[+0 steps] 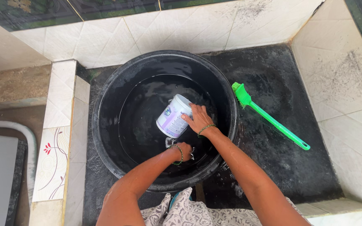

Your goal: The person uses a green scrub brush to clean the tiled floor and the rim of a large black tub. They scoop water from the tub with a small plastic container and pour it onto the floor to rinse the area. The person continues scrubbing the floor and the tub's edge throughout the video.

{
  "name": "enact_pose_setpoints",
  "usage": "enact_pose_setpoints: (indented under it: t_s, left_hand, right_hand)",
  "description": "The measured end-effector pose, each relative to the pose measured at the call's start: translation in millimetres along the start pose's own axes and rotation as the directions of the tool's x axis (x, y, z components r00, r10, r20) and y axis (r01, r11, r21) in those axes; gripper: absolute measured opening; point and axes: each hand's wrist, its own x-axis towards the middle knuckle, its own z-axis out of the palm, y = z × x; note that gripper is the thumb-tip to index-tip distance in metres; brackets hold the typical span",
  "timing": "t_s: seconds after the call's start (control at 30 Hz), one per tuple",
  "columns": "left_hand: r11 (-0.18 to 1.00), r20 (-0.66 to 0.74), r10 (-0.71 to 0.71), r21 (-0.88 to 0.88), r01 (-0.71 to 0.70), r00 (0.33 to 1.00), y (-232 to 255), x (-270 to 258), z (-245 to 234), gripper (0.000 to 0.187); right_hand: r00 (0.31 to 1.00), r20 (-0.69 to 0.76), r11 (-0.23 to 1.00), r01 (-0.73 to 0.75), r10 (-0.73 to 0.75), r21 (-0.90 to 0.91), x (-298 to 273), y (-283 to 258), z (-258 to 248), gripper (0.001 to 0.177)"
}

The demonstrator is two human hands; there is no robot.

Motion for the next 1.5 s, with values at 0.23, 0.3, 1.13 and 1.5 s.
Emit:
enact_pose_setpoints:
  t_s: [0.23,0.3,1.13,1.5]
  left_hand:
    - [0.907,-0.233,-0.123,-0.420,0.014,0.965,20.7,8.5,-32.7,0.053]
    - [0.904,-0.457,-0.224,-0.427,0.009,0.860,41.6,15.9,-50.1,0.059]
    - [0.529,-0.292,-0.664,-0.834,0.156,0.688,199.5,53.4,-173.2,0.101]
    - [0.499,-0.173,-0.698,-0.814,0.299,0.695,211.3,38.5,-192.1,0.087]
  right_hand:
    - [0.866,-0.431,0.918,0.355,-0.253,0.174,-26.6,-38.2,-77.7,0.045]
    - [0.864,-0.425,0.916,0.367,-0.272,0.160,-35.7,-35.7,-119.1,0.038]
    - [0.661,0.059,0.612,-0.653,0.748,-0.446,-154.4,338.4,-116.6,0.093]
    - [0.672,0.124,0.484,-0.381,0.730,-0.788,-155.1,325.8,-74.1,0.045]
